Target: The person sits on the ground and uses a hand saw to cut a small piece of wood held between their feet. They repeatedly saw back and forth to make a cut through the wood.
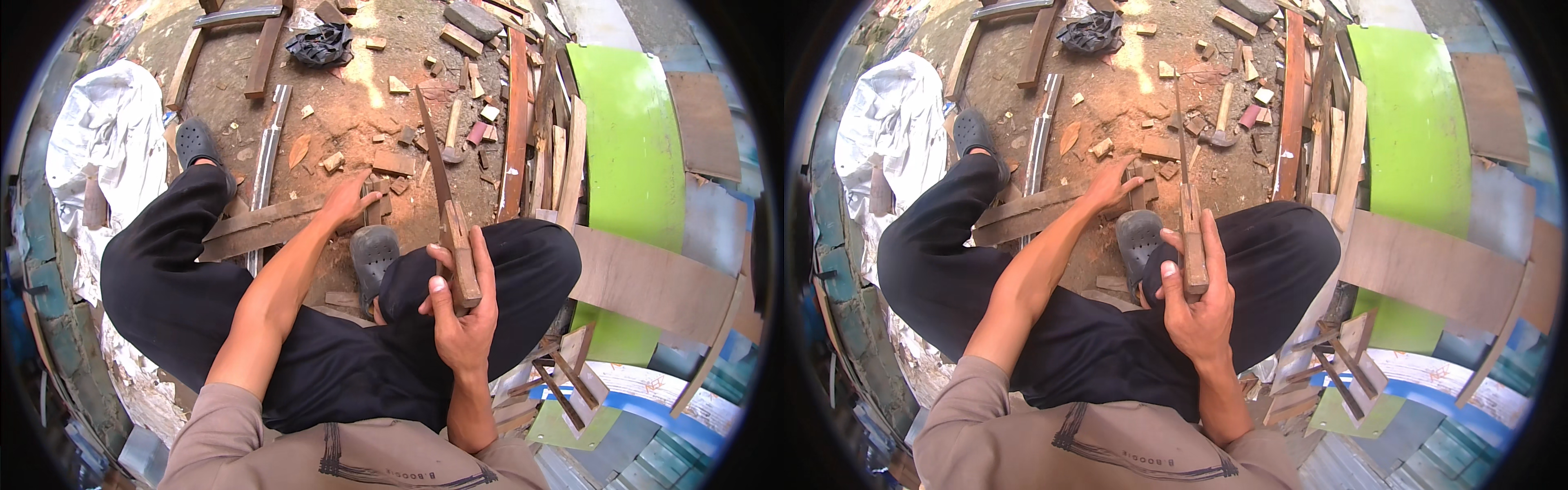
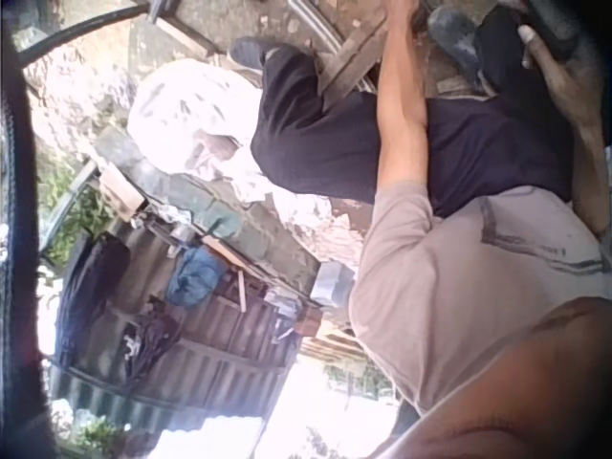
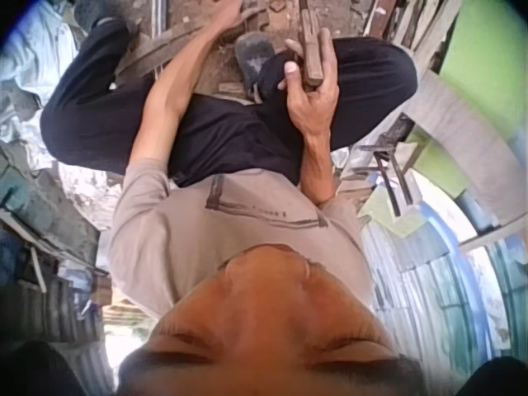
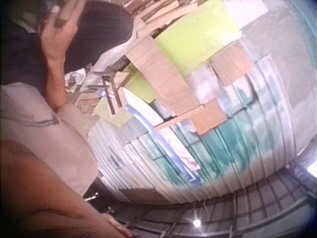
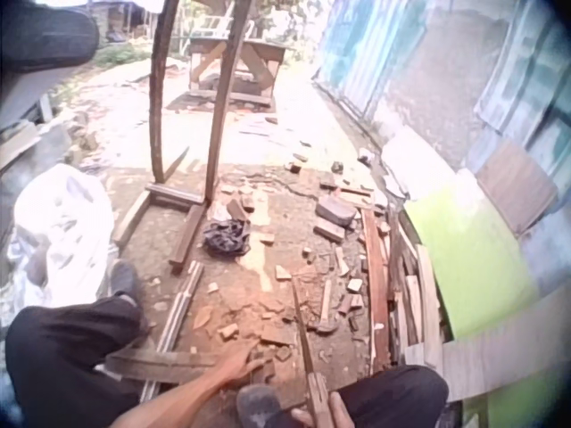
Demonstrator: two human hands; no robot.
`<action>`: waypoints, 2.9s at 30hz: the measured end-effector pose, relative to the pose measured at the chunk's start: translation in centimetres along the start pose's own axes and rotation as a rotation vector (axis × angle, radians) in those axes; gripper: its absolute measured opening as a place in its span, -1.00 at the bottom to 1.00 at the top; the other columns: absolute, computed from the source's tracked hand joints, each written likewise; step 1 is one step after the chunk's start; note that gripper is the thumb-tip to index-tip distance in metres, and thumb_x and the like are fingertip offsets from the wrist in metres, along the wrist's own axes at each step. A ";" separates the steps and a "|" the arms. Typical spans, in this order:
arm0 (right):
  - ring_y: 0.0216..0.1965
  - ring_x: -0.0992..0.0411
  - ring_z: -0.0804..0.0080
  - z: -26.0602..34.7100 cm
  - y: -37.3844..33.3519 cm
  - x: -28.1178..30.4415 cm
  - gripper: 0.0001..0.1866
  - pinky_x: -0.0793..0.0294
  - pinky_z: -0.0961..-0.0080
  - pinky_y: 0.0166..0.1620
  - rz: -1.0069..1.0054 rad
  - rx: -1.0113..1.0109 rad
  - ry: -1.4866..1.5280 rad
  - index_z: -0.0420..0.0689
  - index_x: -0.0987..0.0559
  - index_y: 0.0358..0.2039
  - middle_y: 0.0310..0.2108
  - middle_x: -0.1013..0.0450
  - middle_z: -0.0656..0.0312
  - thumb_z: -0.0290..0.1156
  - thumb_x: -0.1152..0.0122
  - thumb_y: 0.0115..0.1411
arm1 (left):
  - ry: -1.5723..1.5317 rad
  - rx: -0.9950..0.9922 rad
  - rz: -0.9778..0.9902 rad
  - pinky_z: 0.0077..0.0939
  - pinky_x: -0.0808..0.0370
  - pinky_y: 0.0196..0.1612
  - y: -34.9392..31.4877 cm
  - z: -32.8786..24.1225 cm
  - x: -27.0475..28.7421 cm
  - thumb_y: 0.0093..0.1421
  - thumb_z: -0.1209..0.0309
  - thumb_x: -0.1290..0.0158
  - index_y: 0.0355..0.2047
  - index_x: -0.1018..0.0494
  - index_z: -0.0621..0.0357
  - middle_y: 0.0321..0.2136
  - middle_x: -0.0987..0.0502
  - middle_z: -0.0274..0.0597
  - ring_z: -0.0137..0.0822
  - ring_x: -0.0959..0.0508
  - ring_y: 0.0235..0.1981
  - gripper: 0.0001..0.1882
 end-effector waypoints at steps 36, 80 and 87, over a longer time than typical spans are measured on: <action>-0.06 -0.59 -0.12 -5.8 -4.8 3.8 -0.43 -0.55 0.29 -0.05 0.149 -0.276 -0.022 -0.33 -0.34 0.28 -0.05 -0.54 -0.29 -0.41 -0.20 0.31 | -0.013 0.217 -0.252 -0.06 -0.45 0.13 -1.9 0.3 -2.8 0.32 0.17 -0.01 0.24 -0.34 0.21 0.00 -0.56 0.28 0.20 -0.54 0.05 -0.44; -0.39 -0.63 0.16 -11.6 0.7 -4.8 -0.59 -0.53 0.36 -0.31 -0.004 -0.214 -0.208 -0.29 -0.53 0.06 -0.38 -0.58 -0.11 -0.51 -0.16 0.17 | -0.518 -0.358 -0.309 -0.34 -0.29 -0.21 -7.3 -12.1 0.0 0.22 0.31 -0.05 -0.75 -0.40 0.11 -0.76 -0.39 -0.15 -0.14 -0.26 -0.65 -0.61; -0.36 -0.61 0.11 -13.4 4.5 -6.2 -0.60 -0.51 0.29 -0.28 0.037 -0.339 -0.230 -0.23 -0.55 0.05 -0.41 -0.56 -0.12 -0.45 -0.17 0.18 | -0.566 -0.328 -0.251 -0.22 -0.21 -0.65 -2.9 -10.2 0.4 0.21 0.25 -0.08 -0.77 -0.40 0.23 -0.82 -0.22 0.03 -0.13 -0.22 -0.80 -0.55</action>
Point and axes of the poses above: each hand's wrist, its own y-axis towards the middle knuckle, its own x-axis out of the back of the hand, z = x × y, the point moved 1 cm from there along y, towards the middle knuckle
